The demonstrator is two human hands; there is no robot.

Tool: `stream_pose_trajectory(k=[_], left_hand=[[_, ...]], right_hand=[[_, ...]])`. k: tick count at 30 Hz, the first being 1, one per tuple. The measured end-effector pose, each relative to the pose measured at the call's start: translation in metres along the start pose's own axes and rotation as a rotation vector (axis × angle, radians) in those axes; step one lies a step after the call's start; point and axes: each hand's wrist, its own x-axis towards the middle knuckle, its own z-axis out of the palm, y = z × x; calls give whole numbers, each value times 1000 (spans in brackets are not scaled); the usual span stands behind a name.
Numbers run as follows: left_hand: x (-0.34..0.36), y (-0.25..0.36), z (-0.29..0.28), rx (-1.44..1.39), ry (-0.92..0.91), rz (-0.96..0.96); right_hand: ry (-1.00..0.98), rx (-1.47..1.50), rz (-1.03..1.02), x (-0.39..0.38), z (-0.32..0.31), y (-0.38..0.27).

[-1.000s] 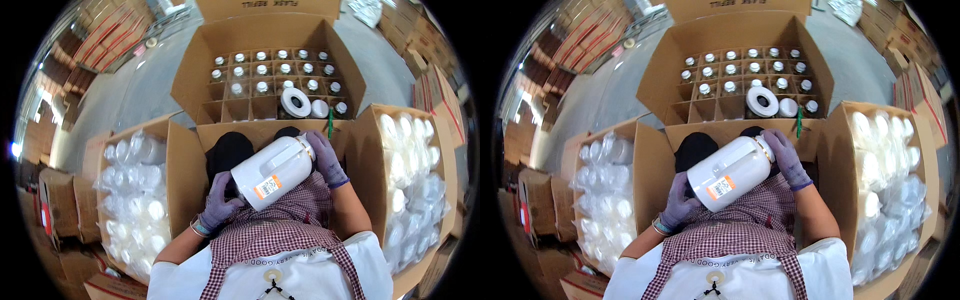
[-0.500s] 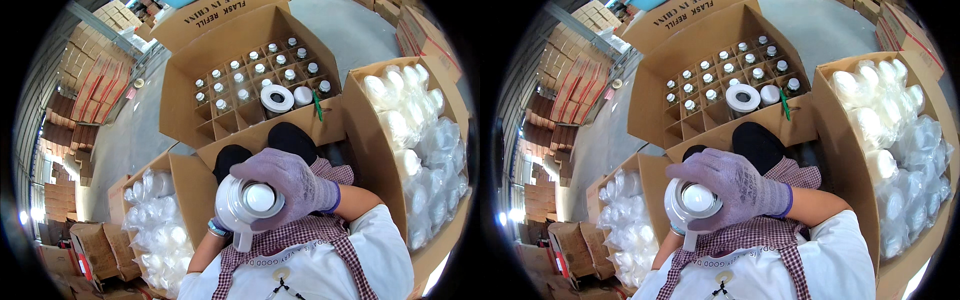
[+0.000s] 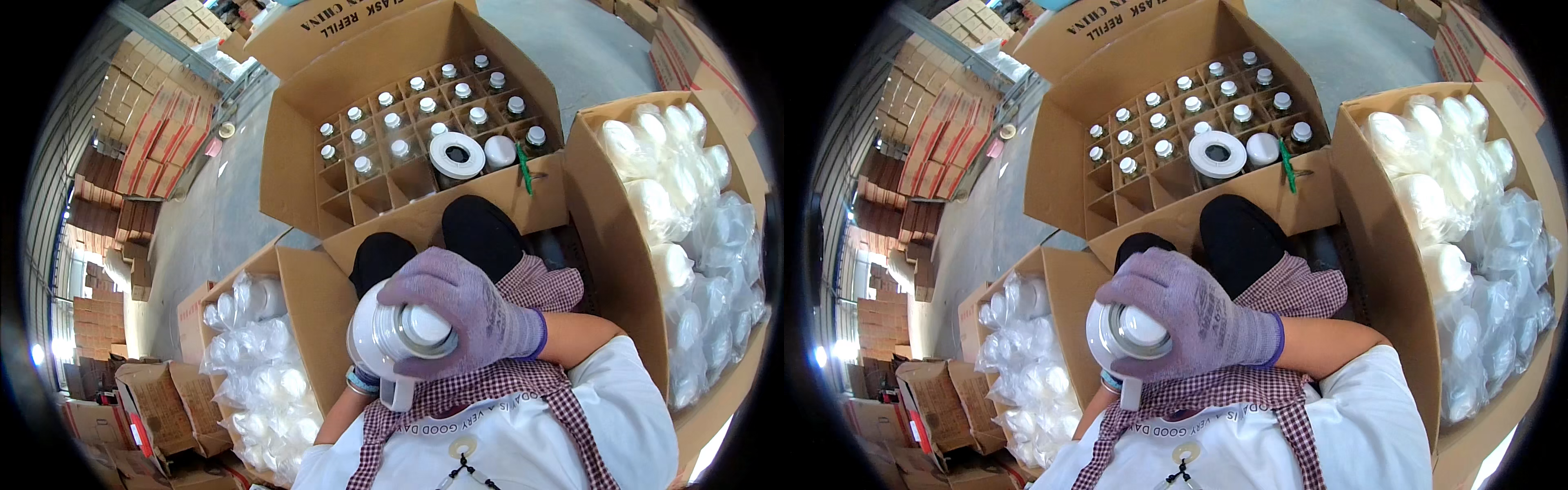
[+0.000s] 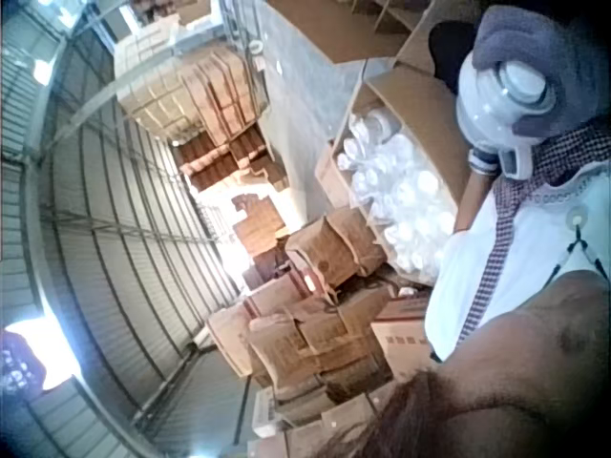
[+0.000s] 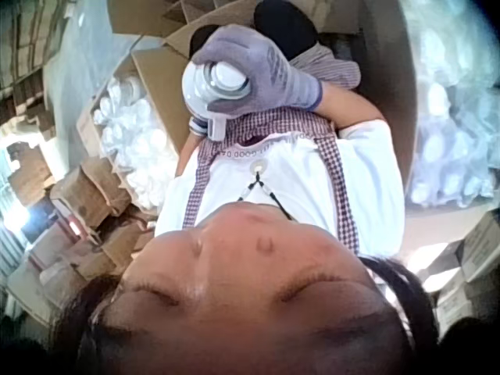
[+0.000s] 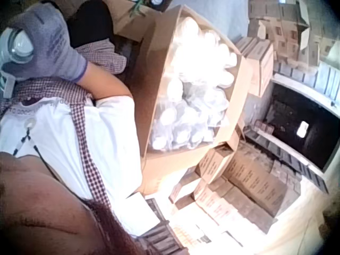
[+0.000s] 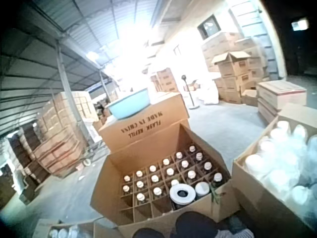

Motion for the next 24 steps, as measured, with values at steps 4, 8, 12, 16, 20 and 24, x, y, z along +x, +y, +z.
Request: stream_pose_trajectory(k=[4, 8, 12, 16, 20, 24], left_hand=[[-20, 0, -7, 0, 62, 3], [-27, 0, -9, 24, 90, 16], [-12, 7, -7, 120, 69, 62], [35, 25, -5, 344, -45, 148], [79, 24, -12, 509, -87, 225], [91, -8, -32, 561, 23, 219]], right_hand=[[0, 122, -73, 3, 9, 0], [-111, 219, -133, 15, 5, 6], [-160, 245, -157, 26, 8, 25], [-24, 112, -19, 26, 3, 72], [213, 7, 339, 24, 3, 84], [181, 4, 166, 50, -1, 90]])
